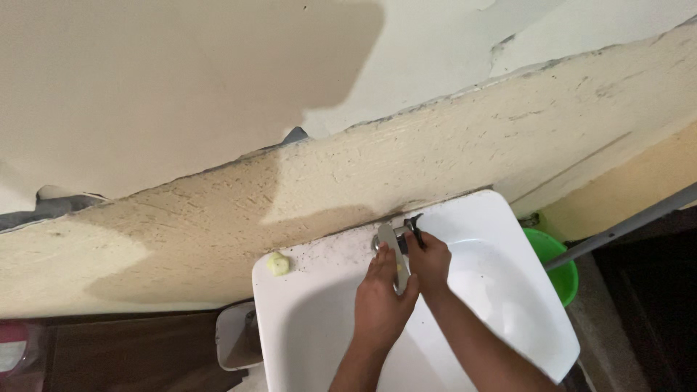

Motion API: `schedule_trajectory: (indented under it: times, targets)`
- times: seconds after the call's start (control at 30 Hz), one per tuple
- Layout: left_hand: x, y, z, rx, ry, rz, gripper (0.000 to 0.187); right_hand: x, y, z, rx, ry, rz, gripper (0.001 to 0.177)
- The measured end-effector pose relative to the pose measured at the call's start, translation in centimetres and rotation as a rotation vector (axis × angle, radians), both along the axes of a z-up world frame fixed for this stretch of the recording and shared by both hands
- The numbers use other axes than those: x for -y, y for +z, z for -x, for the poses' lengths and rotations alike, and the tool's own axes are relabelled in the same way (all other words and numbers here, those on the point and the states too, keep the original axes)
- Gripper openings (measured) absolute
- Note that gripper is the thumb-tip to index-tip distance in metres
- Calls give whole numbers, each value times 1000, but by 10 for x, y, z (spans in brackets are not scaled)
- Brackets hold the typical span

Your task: The person scrubs a white pedestal sink with a dark sponge, focusing on the faucet, basin, and rim. They repeatedly wipe the same areas, occasionally rinsing the sponge under running water before continuing to scrub.

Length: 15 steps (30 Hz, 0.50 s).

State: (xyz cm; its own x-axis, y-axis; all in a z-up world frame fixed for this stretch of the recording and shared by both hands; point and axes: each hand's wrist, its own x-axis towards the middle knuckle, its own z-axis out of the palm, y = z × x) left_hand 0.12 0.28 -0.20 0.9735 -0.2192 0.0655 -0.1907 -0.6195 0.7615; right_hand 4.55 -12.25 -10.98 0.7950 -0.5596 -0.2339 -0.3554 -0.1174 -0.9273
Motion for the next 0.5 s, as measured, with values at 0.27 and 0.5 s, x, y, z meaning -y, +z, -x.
schedule_trajectory:
  times: [0.27, 0.5]
  targets:
    - [0, 6, 1, -12, 0, 10, 61, -6, -5, 6, 199, 26, 86, 37]
    - [4, 0, 4, -4, 46, 41, 58, 34, -31, -31, -42, -1, -636, 43]
